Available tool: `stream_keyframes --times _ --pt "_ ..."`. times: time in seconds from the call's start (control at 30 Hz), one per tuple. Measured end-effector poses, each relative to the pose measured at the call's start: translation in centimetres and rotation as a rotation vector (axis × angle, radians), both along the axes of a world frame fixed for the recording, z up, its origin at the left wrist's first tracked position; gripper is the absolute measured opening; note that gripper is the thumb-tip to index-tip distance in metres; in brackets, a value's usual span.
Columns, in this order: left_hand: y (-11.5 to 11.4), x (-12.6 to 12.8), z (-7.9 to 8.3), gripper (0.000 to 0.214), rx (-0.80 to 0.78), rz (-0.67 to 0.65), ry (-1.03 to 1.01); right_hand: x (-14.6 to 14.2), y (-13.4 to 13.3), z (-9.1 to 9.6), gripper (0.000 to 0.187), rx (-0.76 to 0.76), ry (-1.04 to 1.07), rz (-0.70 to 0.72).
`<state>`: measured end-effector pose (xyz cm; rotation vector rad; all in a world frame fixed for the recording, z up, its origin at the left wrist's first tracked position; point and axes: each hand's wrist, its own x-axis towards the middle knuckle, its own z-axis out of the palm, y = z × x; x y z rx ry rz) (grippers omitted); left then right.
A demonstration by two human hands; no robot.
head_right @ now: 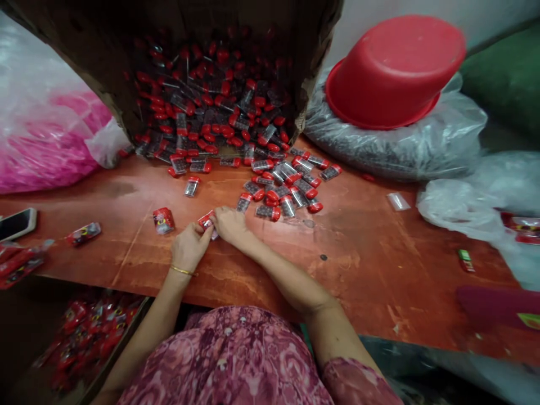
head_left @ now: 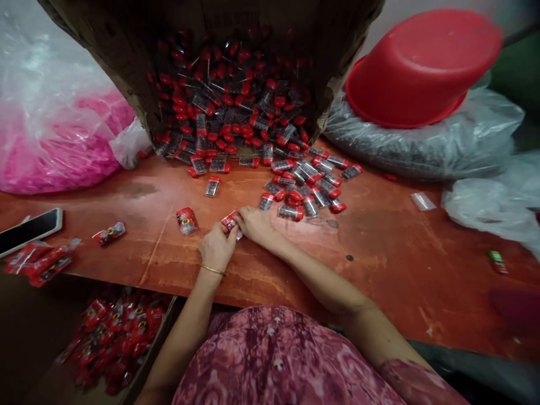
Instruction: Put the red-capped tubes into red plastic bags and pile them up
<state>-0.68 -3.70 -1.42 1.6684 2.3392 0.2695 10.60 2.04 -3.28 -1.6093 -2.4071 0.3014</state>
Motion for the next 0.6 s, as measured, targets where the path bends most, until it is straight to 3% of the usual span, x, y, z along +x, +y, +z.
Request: stream_keyframes --times 0.1,0.2,0.3,0.43,0.6 --pt "0.2 -0.5 0.5 0.041 0.200 -0.048 0.029 1.2 0.6 0.7 0.035 0.134 -0.060 -0.044" --pt "1.0 -1.1 0.7 0.039 0.331 -0.250 0.007 3.2 0.5 0.2 0.037 0.193 -0.082 -0.080" --pt "1.9 -1.5 0.2 0.032 0.236 -0.346 -0.021 6.1 -0.4 -1.2 0.035 0.208 -0.072 0.015" --pt "2.4 -1.5 -0.5 0.028 0.141 -0.293 -0.063 10.7 -1.8 -2.7 0.036 0.259 -0.030 0.141" --pt "2.5 -1.0 -0.6 0.021 0.106 -0.244 -0.141 12.7 -3.1 -2.7 0.028 0.347 0.075 0.091"
